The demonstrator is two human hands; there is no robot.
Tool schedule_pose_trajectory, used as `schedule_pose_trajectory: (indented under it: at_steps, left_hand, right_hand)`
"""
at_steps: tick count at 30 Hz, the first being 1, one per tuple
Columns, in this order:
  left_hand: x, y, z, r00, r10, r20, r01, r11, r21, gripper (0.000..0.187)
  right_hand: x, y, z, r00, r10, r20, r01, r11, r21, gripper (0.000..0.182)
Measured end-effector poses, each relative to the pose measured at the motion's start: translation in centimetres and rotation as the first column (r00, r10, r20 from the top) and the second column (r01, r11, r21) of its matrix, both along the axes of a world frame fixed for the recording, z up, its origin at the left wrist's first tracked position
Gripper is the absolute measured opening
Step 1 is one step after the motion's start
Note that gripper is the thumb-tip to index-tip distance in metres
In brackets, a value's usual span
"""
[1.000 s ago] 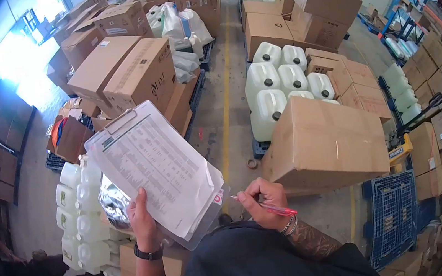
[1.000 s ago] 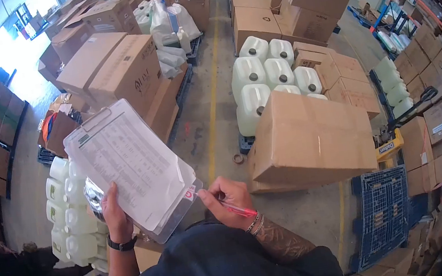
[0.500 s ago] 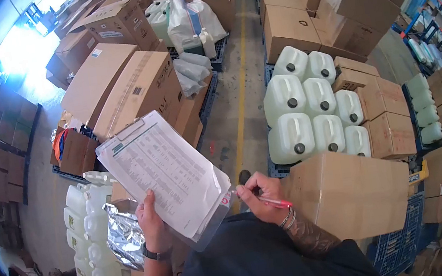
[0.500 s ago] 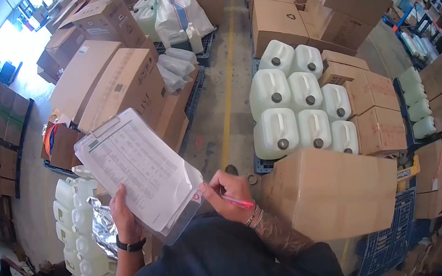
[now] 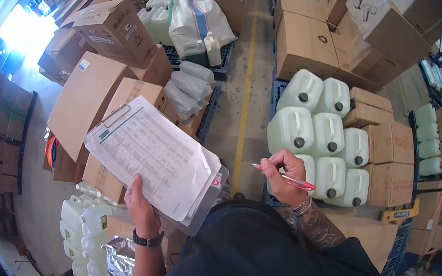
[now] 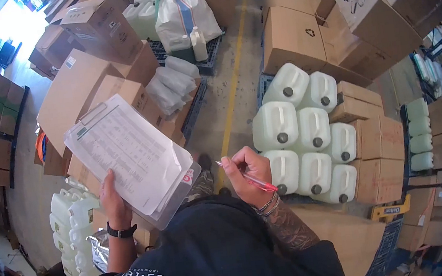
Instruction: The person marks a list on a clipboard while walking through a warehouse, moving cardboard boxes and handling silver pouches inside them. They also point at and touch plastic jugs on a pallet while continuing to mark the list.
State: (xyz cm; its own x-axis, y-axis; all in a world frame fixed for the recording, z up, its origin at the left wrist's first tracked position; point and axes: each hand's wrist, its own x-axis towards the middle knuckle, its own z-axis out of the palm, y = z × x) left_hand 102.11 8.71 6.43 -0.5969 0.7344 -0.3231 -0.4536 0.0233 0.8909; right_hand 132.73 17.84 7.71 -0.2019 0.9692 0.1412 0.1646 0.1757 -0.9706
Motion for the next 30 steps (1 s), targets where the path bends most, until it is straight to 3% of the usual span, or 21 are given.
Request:
schedule_pose_trajectory:
  at_steps: [5,12,15,17,21,23,26,28,30]
  left_hand:
    - [-1.8,8.5,-1.7,0.997,0.059,0.045,-0.061,0.997,0.053,0.038]
    - [-3.7,19.8,-1.7,0.998,0.004,0.064,-0.006,0.999,0.035,0.039]
    - [-4.1,23.0,-0.6,0.999,-0.021,0.037,0.020,0.999,0.049,0.040]
    - [-3.7,25.2,-0.2,1.000,0.003,0.024,-0.004,0.998,0.067,0.040]
    - [-1.8,28.7,0.2,0.999,0.041,0.006,-0.042,0.996,0.081,0.040]
    - [-0.5,31.0,0.7,0.999,0.037,-0.012,-0.036,0.994,0.103,0.042]
    - [3.2,35.4,3.7,0.994,0.079,0.081,-0.094,0.975,0.201,0.043]
    - [4.6,36.9,3.9,0.997,0.066,0.044,-0.073,0.979,0.191,0.045]
    - [6.1,38.3,4.5,0.999,0.027,0.020,-0.031,0.971,0.238,0.046]
  right_hand:
    - [-3.2,8.2,-1.8,0.999,0.039,0.005,-0.039,0.999,0.031,0.024]
    - [-7.6,19.1,-0.4,0.988,0.149,0.047,-0.153,0.984,0.088,0.025]
    - [-9.0,22.7,0.0,0.989,0.140,-0.038,-0.134,0.982,0.137,0.026]
    - [-8.8,24.5,-0.5,0.970,0.239,0.037,-0.240,0.969,0.052,0.022]
    - [-8.2,29.2,-1.0,0.934,0.357,0.026,-0.357,0.934,-0.017,0.021]
    - [-7.8,31.9,-1.3,0.927,0.363,-0.095,-0.361,0.932,0.040,0.024]
    - [-6.4,36.4,0.4,0.881,0.444,-0.161,-0.426,0.895,0.132,0.023]
    - [-5.2,39.2,1.7,0.860,0.489,-0.143,-0.468,0.869,0.161,0.022]
    - [-4.5,41.5,2.9,0.791,0.539,-0.289,-0.499,0.842,0.204,0.021]
